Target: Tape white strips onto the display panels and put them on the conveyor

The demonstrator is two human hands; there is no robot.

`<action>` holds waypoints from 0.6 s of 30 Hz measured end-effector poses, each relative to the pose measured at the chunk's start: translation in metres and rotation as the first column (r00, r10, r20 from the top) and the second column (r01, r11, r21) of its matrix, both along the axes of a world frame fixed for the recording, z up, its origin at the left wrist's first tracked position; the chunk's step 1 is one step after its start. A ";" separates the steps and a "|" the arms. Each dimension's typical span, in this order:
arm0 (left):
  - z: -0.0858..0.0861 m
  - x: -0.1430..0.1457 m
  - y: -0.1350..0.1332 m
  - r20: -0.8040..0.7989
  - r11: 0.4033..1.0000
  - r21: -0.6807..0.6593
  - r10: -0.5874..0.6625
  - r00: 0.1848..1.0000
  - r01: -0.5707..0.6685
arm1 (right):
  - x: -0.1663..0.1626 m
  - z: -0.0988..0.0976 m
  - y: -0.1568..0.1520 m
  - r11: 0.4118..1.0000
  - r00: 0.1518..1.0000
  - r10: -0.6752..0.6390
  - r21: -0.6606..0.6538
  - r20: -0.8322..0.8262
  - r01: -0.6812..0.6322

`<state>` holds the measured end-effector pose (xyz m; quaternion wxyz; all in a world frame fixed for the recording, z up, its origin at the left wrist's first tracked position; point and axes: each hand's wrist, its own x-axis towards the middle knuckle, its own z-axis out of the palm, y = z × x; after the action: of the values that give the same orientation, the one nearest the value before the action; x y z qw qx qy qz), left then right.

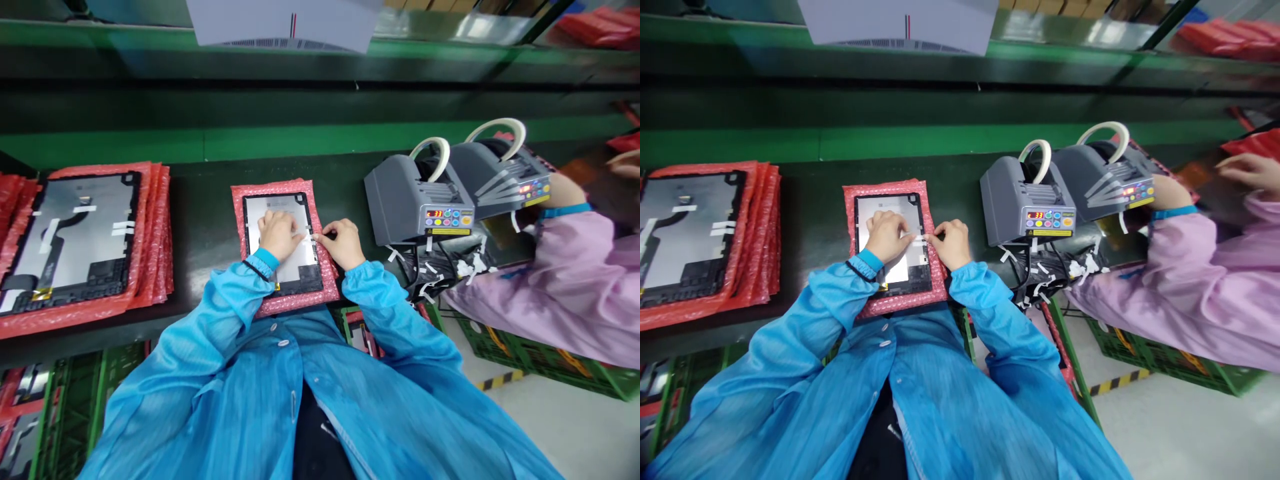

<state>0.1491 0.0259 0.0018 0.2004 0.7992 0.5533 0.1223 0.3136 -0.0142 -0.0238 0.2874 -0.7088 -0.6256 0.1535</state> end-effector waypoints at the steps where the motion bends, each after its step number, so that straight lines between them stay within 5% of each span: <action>1: -0.001 0.000 -0.001 0.013 1.000 0.003 -0.001 1.000 0.001 | -0.003 0.000 -0.007 0.999 1.000 0.006 0.035 0.006 -0.006; 9: 0.009 -0.010 -0.005 -0.032 1.000 0.009 -0.030 0.999 0.030 | -0.018 -0.011 -0.030 0.998 0.998 0.062 0.011 -0.002 -0.062; 14: 0.013 -0.076 -0.018 -0.095 0.956 0.081 0.288 0.953 -0.281 | -0.003 -0.006 -0.010 0.999 0.994 -0.032 -0.022 -0.102 0.030; 18: 0.000 -0.100 -0.033 -0.134 0.953 0.020 0.303 0.944 -0.303 | -0.015 0.004 -0.004 1.000 0.999 0.013 -0.020 0.032 -0.013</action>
<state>0.0489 -0.0066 0.0023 0.1416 0.7112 0.6818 0.0967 0.2985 -0.0180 -0.0197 0.2693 -0.7100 -0.6331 0.1504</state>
